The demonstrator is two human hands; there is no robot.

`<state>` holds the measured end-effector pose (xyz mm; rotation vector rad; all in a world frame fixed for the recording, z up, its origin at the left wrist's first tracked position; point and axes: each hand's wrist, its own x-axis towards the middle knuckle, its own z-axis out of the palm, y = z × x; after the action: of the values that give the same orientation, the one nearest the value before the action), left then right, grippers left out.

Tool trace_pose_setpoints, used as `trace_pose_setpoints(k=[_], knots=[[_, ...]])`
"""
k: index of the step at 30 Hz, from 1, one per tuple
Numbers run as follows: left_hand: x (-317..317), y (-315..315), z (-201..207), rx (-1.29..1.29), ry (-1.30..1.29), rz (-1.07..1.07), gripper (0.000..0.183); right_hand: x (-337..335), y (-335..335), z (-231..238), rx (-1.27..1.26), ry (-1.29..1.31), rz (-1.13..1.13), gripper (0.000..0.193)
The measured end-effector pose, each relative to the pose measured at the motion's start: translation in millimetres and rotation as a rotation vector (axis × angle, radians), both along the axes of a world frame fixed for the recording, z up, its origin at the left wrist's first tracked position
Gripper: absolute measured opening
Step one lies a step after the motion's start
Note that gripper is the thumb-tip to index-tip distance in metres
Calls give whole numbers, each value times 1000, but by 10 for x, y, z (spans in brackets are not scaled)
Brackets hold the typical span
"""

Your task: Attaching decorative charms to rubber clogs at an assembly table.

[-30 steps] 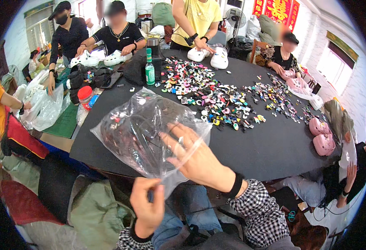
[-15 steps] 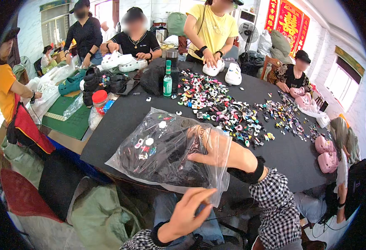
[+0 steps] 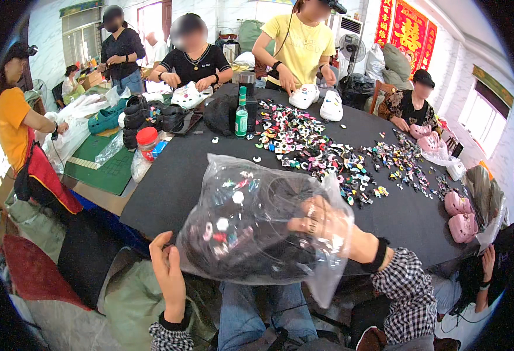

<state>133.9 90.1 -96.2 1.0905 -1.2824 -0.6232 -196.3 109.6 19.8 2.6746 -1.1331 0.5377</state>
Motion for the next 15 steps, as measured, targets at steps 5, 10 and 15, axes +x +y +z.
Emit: trace_pose_setpoints(k=[5,10,15], knots=[[-107,-137,111,206,203,-407,49,-296,629,217,-3,171,-3,46],[-282,-323,142,386,284,-577,69,-362,834,33,-66,35,101,37],[-647,-423,287,380,361,-604,27,-451,1107,198,-141,164,213,36]])
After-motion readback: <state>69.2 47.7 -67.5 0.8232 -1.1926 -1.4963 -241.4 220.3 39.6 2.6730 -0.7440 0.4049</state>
